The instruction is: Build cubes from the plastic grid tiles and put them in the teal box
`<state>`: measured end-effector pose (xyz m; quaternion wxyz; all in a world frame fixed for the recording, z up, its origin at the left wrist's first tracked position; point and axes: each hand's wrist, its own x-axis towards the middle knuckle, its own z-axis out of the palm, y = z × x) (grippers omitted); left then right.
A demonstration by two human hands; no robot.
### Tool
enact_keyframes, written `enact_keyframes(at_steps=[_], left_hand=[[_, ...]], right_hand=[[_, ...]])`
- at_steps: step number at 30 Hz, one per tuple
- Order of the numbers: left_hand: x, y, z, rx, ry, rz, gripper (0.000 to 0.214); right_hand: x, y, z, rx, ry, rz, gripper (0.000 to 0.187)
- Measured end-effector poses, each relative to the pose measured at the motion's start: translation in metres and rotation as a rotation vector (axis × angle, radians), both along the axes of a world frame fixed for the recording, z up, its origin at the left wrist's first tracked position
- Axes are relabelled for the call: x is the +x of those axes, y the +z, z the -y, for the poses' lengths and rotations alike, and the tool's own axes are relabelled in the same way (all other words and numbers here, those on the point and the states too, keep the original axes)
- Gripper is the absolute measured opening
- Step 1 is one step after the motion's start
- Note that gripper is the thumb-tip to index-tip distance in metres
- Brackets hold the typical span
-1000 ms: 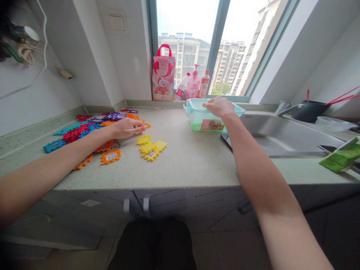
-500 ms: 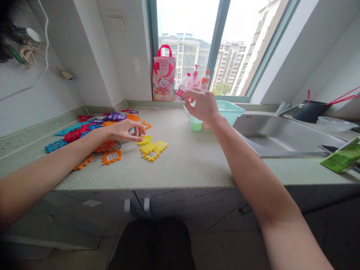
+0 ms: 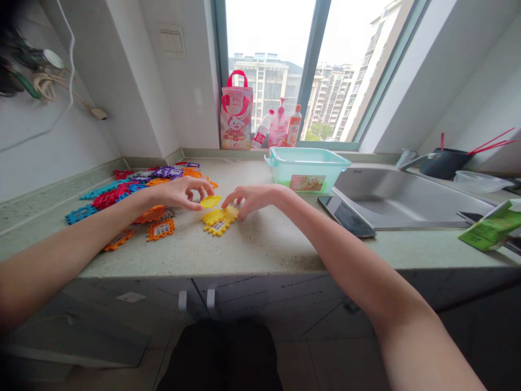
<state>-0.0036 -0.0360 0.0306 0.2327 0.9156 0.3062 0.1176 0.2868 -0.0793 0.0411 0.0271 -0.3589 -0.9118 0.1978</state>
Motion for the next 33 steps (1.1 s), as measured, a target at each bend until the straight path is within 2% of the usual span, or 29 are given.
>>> enact_keyframes(at_steps=[3, 7, 19, 22, 27, 30, 33], left_hand=[[0.006, 0.005, 0.007, -0.079, -0.067, -0.045, 0.049], [0.010, 0.005, 0.009, -0.100, -0.099, -0.084, 0.051], [0.013, -0.007, 0.008, -0.049, -0.010, -0.016, 0.052], [0.008, -0.013, -0.001, 0.046, 0.068, -0.016, 0.049], [0.000, -0.020, -0.018, 0.241, 0.271, 0.001, 0.056], [0.003, -0.020, -0.018, 0.270, 0.284, -0.007, 0.057], [0.009, -0.019, -0.012, 0.318, 0.260, -0.021, 0.058]], right_hand=[[0.000, 0.001, -0.001, 0.001, -0.051, 0.029, 0.055], [0.000, -0.001, -0.004, 0.019, -0.110, 0.040, 0.056], [0.001, -0.003, -0.007, 0.029, -0.102, 0.042, 0.056], [0.000, -0.005, -0.007, 0.065, -0.120, 0.050, 0.053], [0.008, -0.006, -0.010, 0.166, -0.190, 0.053, 0.046], [0.019, -0.005, -0.017, 0.223, -0.239, 0.036, 0.047], [0.028, -0.003, -0.023, 0.204, -0.225, -0.020, 0.047]])
